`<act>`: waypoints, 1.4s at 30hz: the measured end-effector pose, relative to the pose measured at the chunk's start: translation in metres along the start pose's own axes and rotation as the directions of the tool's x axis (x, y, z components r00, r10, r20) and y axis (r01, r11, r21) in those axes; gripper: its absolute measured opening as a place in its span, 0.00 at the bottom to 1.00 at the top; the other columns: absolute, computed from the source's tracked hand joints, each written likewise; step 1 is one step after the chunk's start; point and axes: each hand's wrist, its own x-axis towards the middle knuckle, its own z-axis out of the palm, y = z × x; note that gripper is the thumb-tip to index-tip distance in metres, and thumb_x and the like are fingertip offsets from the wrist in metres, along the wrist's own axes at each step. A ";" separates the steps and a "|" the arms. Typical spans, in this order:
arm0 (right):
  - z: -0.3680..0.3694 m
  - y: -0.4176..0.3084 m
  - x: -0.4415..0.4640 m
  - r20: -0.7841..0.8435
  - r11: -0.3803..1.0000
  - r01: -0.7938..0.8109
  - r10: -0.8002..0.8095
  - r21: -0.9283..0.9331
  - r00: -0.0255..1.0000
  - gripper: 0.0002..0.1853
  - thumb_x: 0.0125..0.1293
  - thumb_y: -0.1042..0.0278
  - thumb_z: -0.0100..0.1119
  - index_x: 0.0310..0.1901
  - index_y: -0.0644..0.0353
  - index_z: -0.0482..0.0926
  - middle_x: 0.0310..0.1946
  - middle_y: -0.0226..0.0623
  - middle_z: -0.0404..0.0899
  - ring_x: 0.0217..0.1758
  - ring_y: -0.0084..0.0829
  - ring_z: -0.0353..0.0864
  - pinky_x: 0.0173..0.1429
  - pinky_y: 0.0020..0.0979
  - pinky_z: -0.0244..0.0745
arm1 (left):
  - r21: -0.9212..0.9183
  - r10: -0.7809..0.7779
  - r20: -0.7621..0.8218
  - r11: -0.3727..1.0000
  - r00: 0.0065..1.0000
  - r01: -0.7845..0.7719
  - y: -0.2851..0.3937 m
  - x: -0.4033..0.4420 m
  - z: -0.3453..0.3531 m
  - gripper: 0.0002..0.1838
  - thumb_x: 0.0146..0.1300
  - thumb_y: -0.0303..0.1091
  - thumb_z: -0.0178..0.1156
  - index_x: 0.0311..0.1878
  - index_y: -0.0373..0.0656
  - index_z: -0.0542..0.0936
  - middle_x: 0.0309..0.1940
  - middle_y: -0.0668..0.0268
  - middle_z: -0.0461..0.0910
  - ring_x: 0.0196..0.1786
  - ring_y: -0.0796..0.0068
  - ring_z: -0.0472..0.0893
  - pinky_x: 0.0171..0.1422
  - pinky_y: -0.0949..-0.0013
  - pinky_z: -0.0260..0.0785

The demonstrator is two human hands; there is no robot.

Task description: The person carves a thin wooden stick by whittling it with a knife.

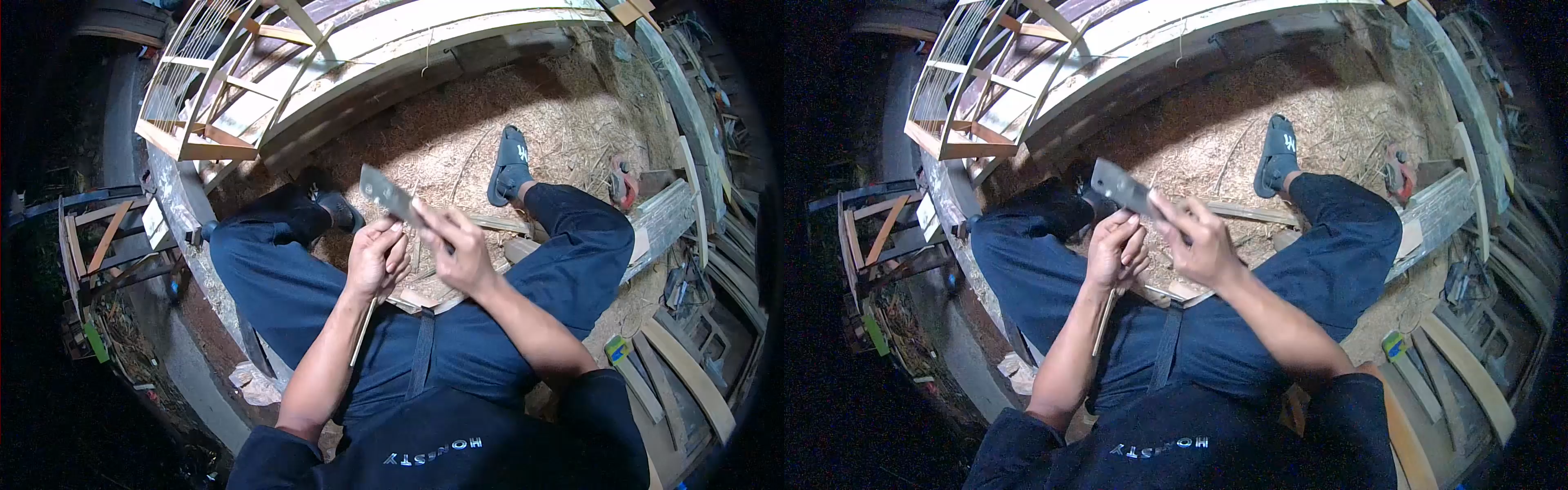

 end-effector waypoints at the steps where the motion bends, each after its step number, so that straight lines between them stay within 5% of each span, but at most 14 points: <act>1: 0.000 0.001 0.000 0.005 1.000 0.003 -0.004 0.003 1.000 0.23 0.70 0.72 0.60 0.67 0.58 0.78 0.33 0.47 0.78 0.31 0.38 0.81 0.34 0.38 0.76 | -0.002 0.005 -0.004 1.000 1.000 -0.005 -0.001 0.000 -0.002 0.16 0.79 0.31 0.47 0.63 0.36 0.74 0.11 0.75 0.58 0.10 0.84 0.54 0.14 0.76 0.49; 7: -0.004 -0.003 0.004 0.042 0.997 -0.072 0.074 -0.039 0.996 0.23 0.69 0.73 0.59 0.66 0.58 0.78 0.33 0.47 0.78 0.30 0.39 0.80 0.35 0.38 0.77 | -0.015 0.007 0.044 1.000 0.999 -0.007 -0.001 0.005 -0.006 0.07 0.78 0.31 0.48 0.44 0.40 0.75 0.11 0.74 0.61 0.09 0.84 0.56 0.14 0.76 0.49; 8: 0.002 0.001 0.003 -0.026 0.994 0.112 -0.112 -0.011 0.993 0.23 0.71 0.72 0.59 0.67 0.58 0.77 0.31 0.46 0.77 0.28 0.37 0.78 0.33 0.38 0.77 | -0.014 0.027 0.015 1.000 1.000 -0.027 -0.004 0.003 -0.008 0.12 0.78 0.30 0.48 0.56 0.37 0.78 0.11 0.74 0.60 0.10 0.84 0.56 0.15 0.76 0.51; 9: 0.001 0.002 0.004 -0.025 0.993 0.114 -0.115 -0.009 0.993 0.23 0.71 0.72 0.59 0.67 0.58 0.77 0.31 0.46 0.77 0.28 0.37 0.78 0.33 0.38 0.77 | -0.013 0.030 0.013 0.999 0.999 -0.030 -0.003 0.000 -0.005 0.12 0.78 0.30 0.48 0.56 0.37 0.78 0.11 0.74 0.60 0.10 0.84 0.56 0.15 0.76 0.51; 12: -0.011 0.014 0.013 -0.104 0.973 -0.198 0.186 -0.119 0.977 0.21 0.73 0.72 0.56 0.66 0.61 0.77 0.31 0.45 0.77 0.29 0.36 0.78 0.35 0.37 0.76 | 0.087 -0.014 0.102 0.996 0.995 0.005 0.001 -0.009 0.004 0.27 0.78 0.30 0.47 0.78 0.40 0.63 0.11 0.74 0.60 0.12 0.84 0.57 0.19 0.76 0.56; 17: -0.017 0.013 0.018 -0.158 0.997 -0.059 0.051 -0.044 0.986 0.20 0.75 0.71 0.55 0.65 0.66 0.77 0.32 0.43 0.80 0.31 0.28 0.76 0.38 0.30 0.71 | 0.110 0.028 0.073 0.993 0.997 -0.036 0.001 0.000 0.008 0.27 0.78 0.33 0.48 0.77 0.40 0.63 0.11 0.76 0.59 0.10 0.86 0.54 0.15 0.78 0.51; 21: -0.014 0.001 0.010 -0.130 0.975 -0.196 0.209 0.106 0.969 0.20 0.75 0.74 0.51 0.65 0.66 0.77 0.41 0.51 0.83 0.43 0.42 0.84 0.49 0.37 0.77 | 0.122 0.017 0.104 0.992 0.994 -0.029 0.005 -0.002 0.002 0.27 0.79 0.31 0.45 0.78 0.39 0.62 0.11 0.73 0.61 0.12 0.83 0.58 0.18 0.76 0.56; 23: -0.014 -0.006 0.010 -0.049 0.994 -0.111 0.112 0.023 0.993 0.19 0.75 0.75 0.50 0.65 0.67 0.76 0.46 0.52 0.82 0.44 0.44 0.84 0.51 0.38 0.77 | 0.099 0.020 0.111 0.995 0.994 -0.031 0.001 0.003 0.002 0.27 0.79 0.31 0.45 0.78 0.38 0.61 0.11 0.73 0.61 0.12 0.84 0.57 0.17 0.76 0.55; 24: -0.009 -0.004 0.011 -0.101 1.000 -0.019 0.017 -0.020 0.995 0.19 0.75 0.75 0.50 0.65 0.66 0.77 0.50 0.52 0.78 0.44 0.41 0.83 0.50 0.36 0.77 | 0.073 0.027 0.105 0.997 0.994 -0.035 -0.002 0.006 0.002 0.27 0.79 0.31 0.45 0.79 0.39 0.60 0.11 0.73 0.61 0.11 0.83 0.57 0.16 0.75 0.54; 29: -0.011 -0.010 0.005 -0.033 0.998 -0.063 0.063 -0.005 0.997 0.20 0.74 0.76 0.53 0.65 0.63 0.77 0.48 0.46 0.74 0.34 0.34 0.81 0.41 0.34 0.77 | 0.013 -0.002 0.071 1.000 0.997 0.001 0.001 0.006 0.003 0.28 0.80 0.32 0.45 0.80 0.44 0.57 0.12 0.73 0.60 0.10 0.83 0.55 0.15 0.75 0.52; 32: -0.008 -0.006 0.002 0.013 0.999 -0.041 0.041 -0.026 0.999 0.21 0.73 0.76 0.54 0.66 0.59 0.78 0.44 0.43 0.73 0.27 0.31 0.77 0.33 0.33 0.75 | 0.007 -0.043 0.020 0.999 0.999 0.043 0.002 0.005 0.003 0.24 0.80 0.33 0.45 0.76 0.44 0.65 0.12 0.73 0.59 0.10 0.82 0.55 0.15 0.76 0.51; 34: -0.008 -0.002 0.004 -0.048 0.996 -0.082 0.079 -0.046 0.996 0.22 0.71 0.74 0.57 0.66 0.57 0.78 0.42 0.42 0.72 0.23 0.29 0.73 0.28 0.33 0.73 | 0.000 -0.027 -0.012 1.000 1.000 0.027 0.001 0.001 0.007 0.16 0.80 0.33 0.45 0.65 0.41 0.73 0.11 0.73 0.59 0.10 0.82 0.56 0.15 0.76 0.51; 39: -0.007 -0.010 -0.003 0.057 0.993 0.032 -0.026 -0.118 0.998 0.22 0.70 0.74 0.59 0.66 0.56 0.79 0.39 0.41 0.70 0.26 0.30 0.74 0.29 0.36 0.74 | 0.018 -0.018 -0.033 1.000 0.999 0.018 -0.002 0.002 0.002 0.16 0.79 0.33 0.47 0.62 0.38 0.74 0.11 0.72 0.60 0.10 0.82 0.57 0.14 0.75 0.51; 42: -0.006 -0.001 0.008 -0.123 0.992 -0.006 -0.009 -0.123 0.992 0.22 0.69 0.78 0.58 0.64 0.61 0.80 0.41 0.42 0.68 0.27 0.26 0.70 0.32 0.30 0.70 | 0.021 0.016 -0.008 1.000 1.000 -0.016 -0.005 0.000 0.004 0.10 0.79 0.33 0.47 0.48 0.38 0.75 0.11 0.70 0.62 0.09 0.82 0.58 0.12 0.74 0.50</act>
